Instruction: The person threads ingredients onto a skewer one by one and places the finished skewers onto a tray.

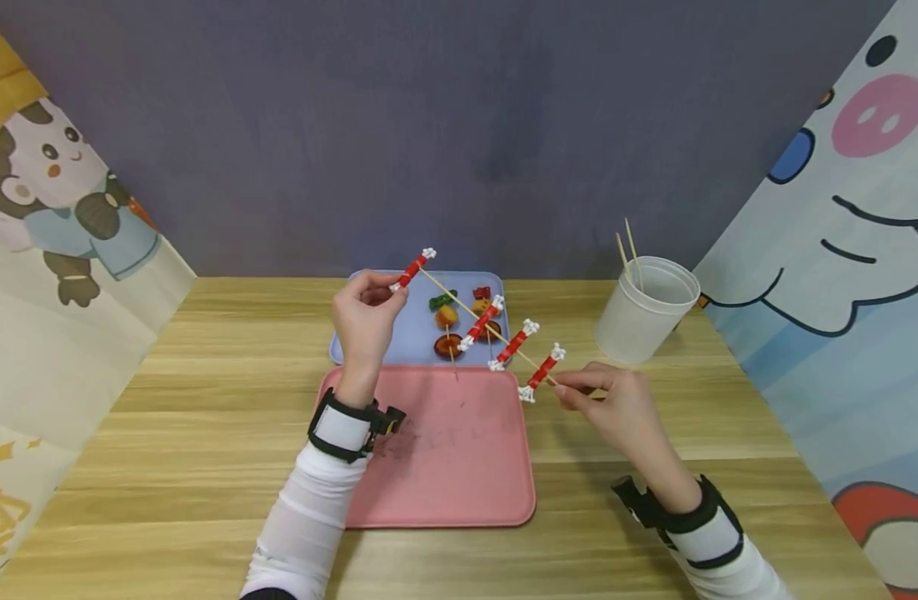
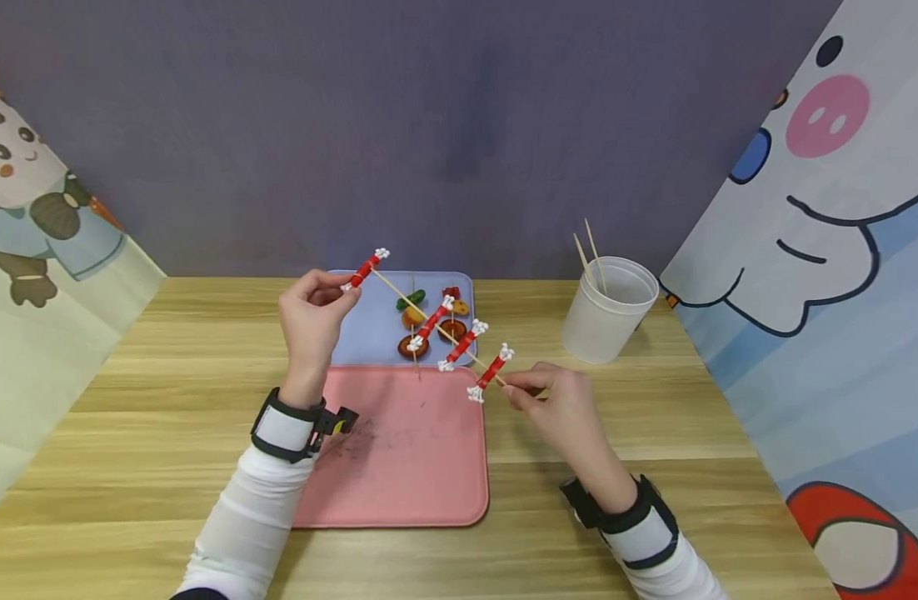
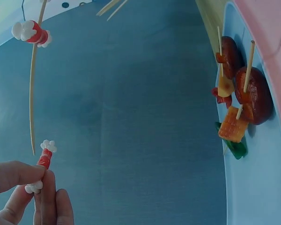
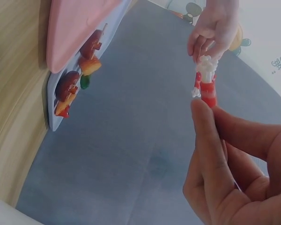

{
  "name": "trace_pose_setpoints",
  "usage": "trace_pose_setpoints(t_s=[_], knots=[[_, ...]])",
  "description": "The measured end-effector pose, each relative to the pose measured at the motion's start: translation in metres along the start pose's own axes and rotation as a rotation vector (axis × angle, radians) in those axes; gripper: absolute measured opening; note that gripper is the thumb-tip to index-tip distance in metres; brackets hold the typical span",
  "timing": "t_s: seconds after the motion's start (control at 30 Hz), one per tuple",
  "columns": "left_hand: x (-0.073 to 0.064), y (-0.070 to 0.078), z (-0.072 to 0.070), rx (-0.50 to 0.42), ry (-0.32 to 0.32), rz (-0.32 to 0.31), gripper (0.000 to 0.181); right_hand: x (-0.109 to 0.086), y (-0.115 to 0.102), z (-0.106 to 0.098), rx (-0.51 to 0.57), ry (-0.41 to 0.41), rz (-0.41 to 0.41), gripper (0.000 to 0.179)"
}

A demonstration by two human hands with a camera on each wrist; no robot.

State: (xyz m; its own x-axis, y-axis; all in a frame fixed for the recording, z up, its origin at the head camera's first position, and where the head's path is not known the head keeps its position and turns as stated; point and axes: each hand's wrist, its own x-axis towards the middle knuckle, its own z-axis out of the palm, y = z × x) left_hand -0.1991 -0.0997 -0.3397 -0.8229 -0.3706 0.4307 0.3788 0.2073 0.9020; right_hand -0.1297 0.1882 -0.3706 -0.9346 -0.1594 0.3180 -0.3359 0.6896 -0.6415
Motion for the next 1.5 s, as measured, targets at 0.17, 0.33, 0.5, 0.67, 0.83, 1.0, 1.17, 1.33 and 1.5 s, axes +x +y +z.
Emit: trace_pose_setpoints(t_s=[0.17,0.33,0.5,0.67,0.83,1.0,1.17,1.33,1.5], knots=[[0.002,-0.015,0.003,0.001,0.000,0.000,0.015,-0.003,0.000,0.001,0.015,-0.006,0.000,0.012],[0.004,-0.025,0.006,-0.005,0.006,0.013,0.014,-0.004,0.002,0.003,0.012,0.001,0.001,0.012],[0.001,-0.021,0.005,-0.009,-0.002,0.007,0.012,-0.005,0.003,0.004,-0.005,0.003,-0.004,0.012],[-0.007,0.001,0.004,0.007,-0.026,-0.006,0.013,-0.005,0.004,0.004,-0.005,0.010,-0.019,0.012],[-0.010,0.005,0.005,-0.007,-0.053,0.001,0.013,-0.004,0.003,0.004,-0.003,0.006,-0.010,0.012],[-0.009,0.001,0.006,-0.022,-0.091,-0.009,0.012,-0.004,0.003,0.003,-0.024,-0.001,-0.011,0.011],[-0.008,0.002,0.006,-0.019,-0.138,-0.032,0.012,-0.004,0.003,0.003,-0.014,-0.007,-0.018,0.012],[-0.013,0.004,0.012,0.020,-0.272,-0.071,0.011,-0.003,0.002,0.004,-0.035,0.000,-0.049,0.012],[-0.020,0.004,0.019,0.033,-0.327,-0.077,0.010,-0.002,0.001,0.005,-0.026,-0.002,-0.041,0.011]])
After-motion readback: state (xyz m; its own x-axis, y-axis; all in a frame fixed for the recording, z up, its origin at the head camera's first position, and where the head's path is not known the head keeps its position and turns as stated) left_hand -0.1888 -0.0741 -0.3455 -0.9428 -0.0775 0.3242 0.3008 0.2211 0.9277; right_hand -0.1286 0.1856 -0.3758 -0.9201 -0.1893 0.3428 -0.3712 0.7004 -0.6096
